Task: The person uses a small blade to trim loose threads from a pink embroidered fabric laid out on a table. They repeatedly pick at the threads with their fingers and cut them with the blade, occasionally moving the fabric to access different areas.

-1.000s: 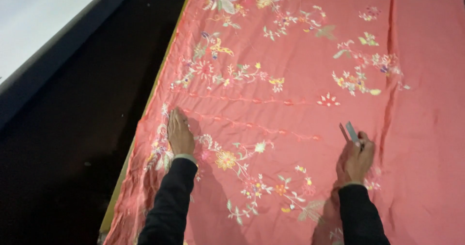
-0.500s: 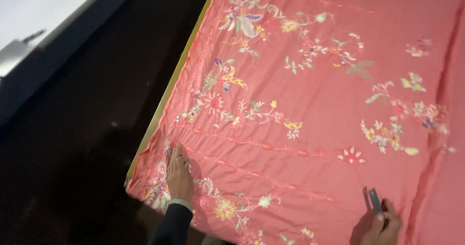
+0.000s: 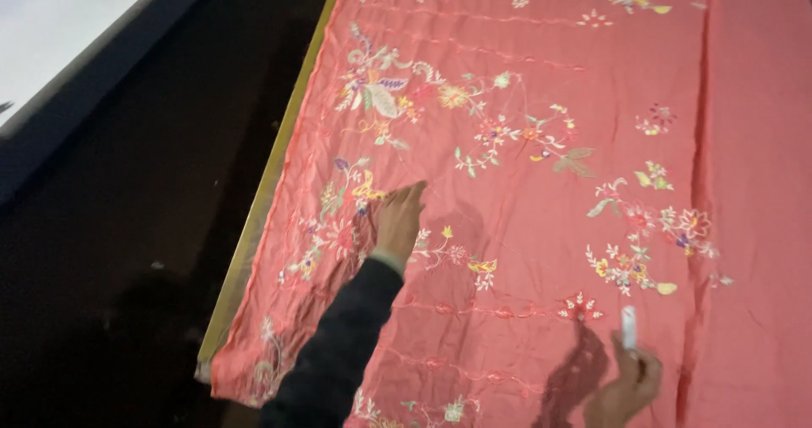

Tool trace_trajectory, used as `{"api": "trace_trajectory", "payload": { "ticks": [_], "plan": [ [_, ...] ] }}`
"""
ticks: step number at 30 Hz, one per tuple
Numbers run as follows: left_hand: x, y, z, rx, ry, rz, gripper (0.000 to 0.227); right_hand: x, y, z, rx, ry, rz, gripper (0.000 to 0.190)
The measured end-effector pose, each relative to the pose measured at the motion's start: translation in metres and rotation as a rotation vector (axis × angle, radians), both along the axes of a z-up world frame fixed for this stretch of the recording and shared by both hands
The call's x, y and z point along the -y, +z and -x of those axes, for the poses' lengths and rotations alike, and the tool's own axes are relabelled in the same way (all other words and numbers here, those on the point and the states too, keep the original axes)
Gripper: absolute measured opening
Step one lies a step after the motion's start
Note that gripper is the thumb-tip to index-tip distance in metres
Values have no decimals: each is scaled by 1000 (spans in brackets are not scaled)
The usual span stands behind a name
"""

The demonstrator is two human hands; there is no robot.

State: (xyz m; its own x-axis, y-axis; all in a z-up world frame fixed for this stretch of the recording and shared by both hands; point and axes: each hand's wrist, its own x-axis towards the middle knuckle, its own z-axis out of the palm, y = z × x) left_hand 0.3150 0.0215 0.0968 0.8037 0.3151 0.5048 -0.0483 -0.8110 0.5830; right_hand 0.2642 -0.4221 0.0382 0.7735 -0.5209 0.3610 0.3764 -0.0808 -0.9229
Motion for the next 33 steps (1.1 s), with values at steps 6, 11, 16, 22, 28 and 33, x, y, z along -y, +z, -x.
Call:
{"api": "trace_trajectory", "payload": {
  "ticks": [6,11,16,22,28,33],
  "plan": [
    [-21,-22,-78,-117,50,-527,21,-61,40,24,-242,92,-141,14],
    [-17,44,-34,87,-197,-474,15,-48,61,28,-340,167,-144,9],
    [-13,69,-28,77,-215,137,14,-42,86,-7,-361,314,57,11],
    [9,141,-17,36,-373,905,8,-26,93,-59,-340,364,211,14],
    [8,162,-31,50,-405,1187,6,-20,119,-72,-472,532,359,16],
    [8,171,-31,68,-412,1185,5,-40,137,-54,-557,683,433,22]
  ]
}}
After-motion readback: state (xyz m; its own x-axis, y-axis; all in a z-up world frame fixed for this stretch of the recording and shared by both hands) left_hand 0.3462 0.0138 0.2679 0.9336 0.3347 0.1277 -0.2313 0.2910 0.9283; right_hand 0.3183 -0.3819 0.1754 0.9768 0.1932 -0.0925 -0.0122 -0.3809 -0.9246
